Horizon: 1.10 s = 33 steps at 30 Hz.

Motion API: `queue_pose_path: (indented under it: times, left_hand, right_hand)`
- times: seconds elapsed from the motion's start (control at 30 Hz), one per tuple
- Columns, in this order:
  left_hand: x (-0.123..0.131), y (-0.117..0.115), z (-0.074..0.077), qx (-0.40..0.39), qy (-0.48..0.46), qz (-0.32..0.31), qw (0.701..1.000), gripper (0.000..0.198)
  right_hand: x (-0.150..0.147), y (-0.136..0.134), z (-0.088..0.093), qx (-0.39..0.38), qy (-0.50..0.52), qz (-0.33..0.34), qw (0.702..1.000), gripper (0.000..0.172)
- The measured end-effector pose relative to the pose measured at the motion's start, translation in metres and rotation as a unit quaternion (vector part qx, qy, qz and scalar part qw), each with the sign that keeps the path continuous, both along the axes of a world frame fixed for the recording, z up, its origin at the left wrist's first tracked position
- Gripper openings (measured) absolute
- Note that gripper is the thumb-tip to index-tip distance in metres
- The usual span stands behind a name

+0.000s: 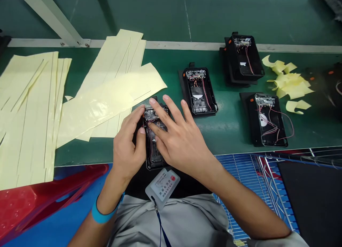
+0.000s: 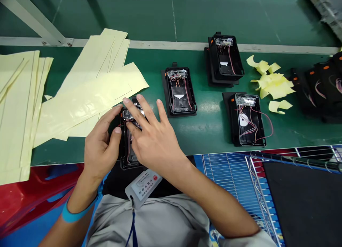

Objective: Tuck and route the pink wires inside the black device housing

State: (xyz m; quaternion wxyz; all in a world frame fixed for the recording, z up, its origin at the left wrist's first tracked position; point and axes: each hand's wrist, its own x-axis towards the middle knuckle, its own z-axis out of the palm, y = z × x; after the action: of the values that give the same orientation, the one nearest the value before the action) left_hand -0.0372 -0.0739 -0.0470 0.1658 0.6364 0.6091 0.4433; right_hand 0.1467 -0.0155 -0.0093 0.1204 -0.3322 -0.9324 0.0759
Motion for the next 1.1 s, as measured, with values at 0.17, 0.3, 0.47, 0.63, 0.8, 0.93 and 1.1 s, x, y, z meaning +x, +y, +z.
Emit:
queue_pose_path:
  times: [0.17,0.3,0.47,0.63,0.8,0.93,1.1]
  left_hand:
    - [0.002,0.0,0.001,0.001,0.006,0.001,1.0,0.053]
    - [0.001,0.0,0.003,0.0,0.004,0.004,1.0,0.053]
    - [0.002,0.0,0.004,-0.008,0.002,0.006,1.0,0.05]
    - [0.002,0.0,0.004,-0.01,-0.005,0.006,1.0,0.052]
    - [0.002,0.0,0.002,-0.004,-0.007,0.004,1.0,0.053]
    - [0.002,0.0,0.003,0.001,0.004,0.008,1.0,0.052]
    - [0.001,0.0,0.003,0.006,0.014,0.005,1.0,0.052]
  right_hand:
    - [-0.006,-0.008,0.0,-0.007,-0.01,-0.022,1.0,0.042]
    - [-0.007,-0.015,0.001,-0.023,-0.018,-0.022,0.999,0.048]
    - [0.007,-0.027,0.005,-0.059,0.019,-0.039,0.997,0.045]
    - [0.01,-0.032,0.007,-0.071,0.02,-0.026,0.997,0.045]
    - [0.0,-0.022,0.002,-0.044,-0.002,-0.027,0.999,0.047]
    - [-0.006,-0.017,0.001,-0.017,-0.006,-0.034,0.999,0.047]
    - [-0.016,-0.025,0.001,-0.016,-0.005,-0.052,0.999,0.051]
